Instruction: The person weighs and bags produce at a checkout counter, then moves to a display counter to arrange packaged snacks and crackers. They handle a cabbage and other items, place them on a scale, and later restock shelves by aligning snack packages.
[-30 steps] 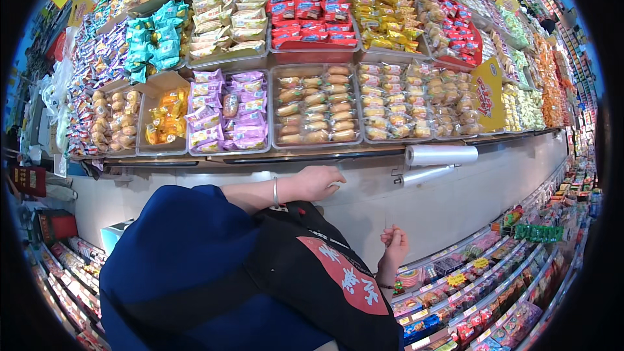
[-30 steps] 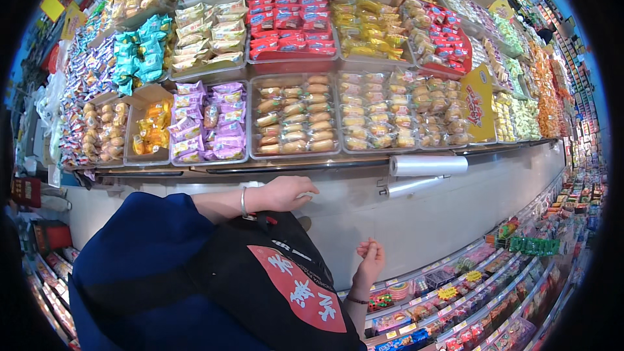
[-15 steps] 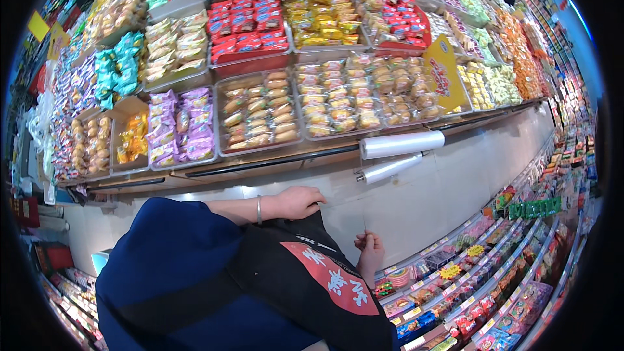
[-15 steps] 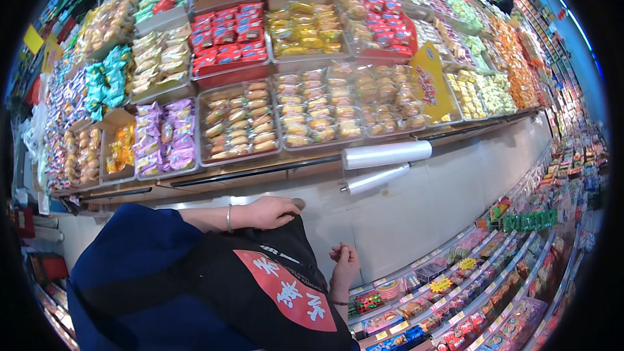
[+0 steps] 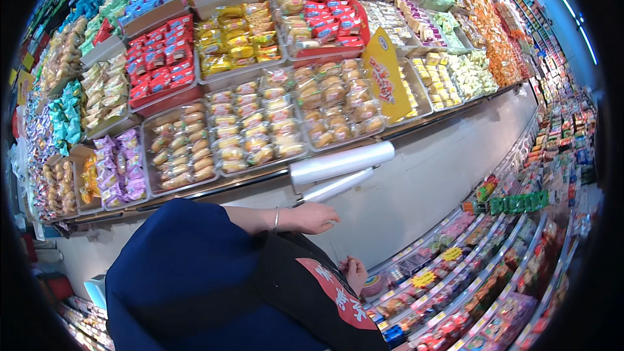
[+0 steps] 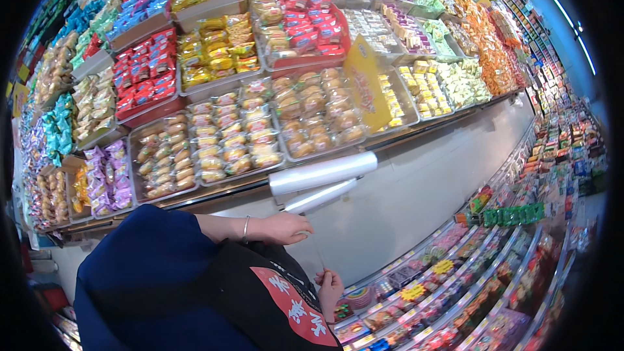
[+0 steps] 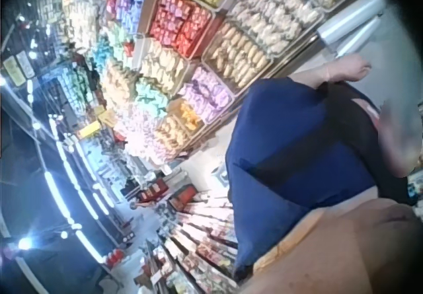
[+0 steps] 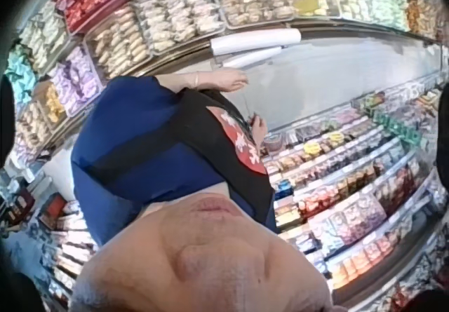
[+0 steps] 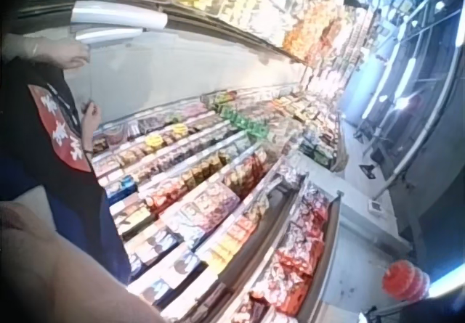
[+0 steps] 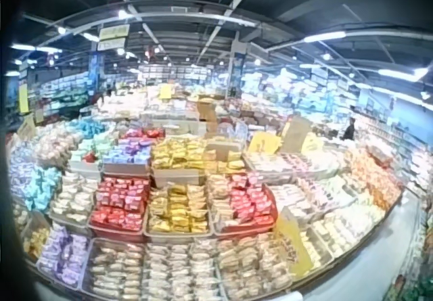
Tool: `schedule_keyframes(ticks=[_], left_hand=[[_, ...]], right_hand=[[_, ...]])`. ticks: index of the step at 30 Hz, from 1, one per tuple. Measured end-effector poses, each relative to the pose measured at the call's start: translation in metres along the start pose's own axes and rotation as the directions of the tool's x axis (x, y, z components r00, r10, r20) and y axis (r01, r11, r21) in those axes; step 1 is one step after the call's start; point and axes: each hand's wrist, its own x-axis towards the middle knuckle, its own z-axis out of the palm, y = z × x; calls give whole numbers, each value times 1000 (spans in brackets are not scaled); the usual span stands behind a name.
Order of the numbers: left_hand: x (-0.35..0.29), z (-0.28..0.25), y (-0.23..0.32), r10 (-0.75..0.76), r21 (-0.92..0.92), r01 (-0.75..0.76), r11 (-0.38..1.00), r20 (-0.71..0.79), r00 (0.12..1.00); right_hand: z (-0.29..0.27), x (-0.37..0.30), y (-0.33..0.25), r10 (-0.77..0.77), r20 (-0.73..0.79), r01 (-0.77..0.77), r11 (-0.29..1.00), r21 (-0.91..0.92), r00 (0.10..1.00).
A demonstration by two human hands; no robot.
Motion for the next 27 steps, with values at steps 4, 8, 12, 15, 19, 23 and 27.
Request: schedule_keyframes(ticks=[4,8,12,15,19,23,27], left_hand=[[85,-4,7,32,-22,-33,999,-50,998],[146,-18,11,-52,-34,52,998,24,998],[198,-31,19,-77,-46,79,996,53,996],[239,-38,31,-103,-8,103,995,32,994],[297,-24,48,-164,3,165,986,-66,984],[350,6,80,-136,-40,132,990,-108,985],[386,24,100,-115,-53,109,993,-115,987]], right_hand=[[-27,54,-56,-16,108,23,997,-68,994],[-41,118,-124,-165,79,175,972,-153,983],[-62,155,-170,-199,68,203,977,-67,978],[-94,177,-177,-170,99,178,980,-86,980],[-149,228,-196,-139,139,150,986,-69,980],[-211,286,-233,-223,137,237,966,-99,965],[-249,333,-259,-244,166,252,967,-32,956]])
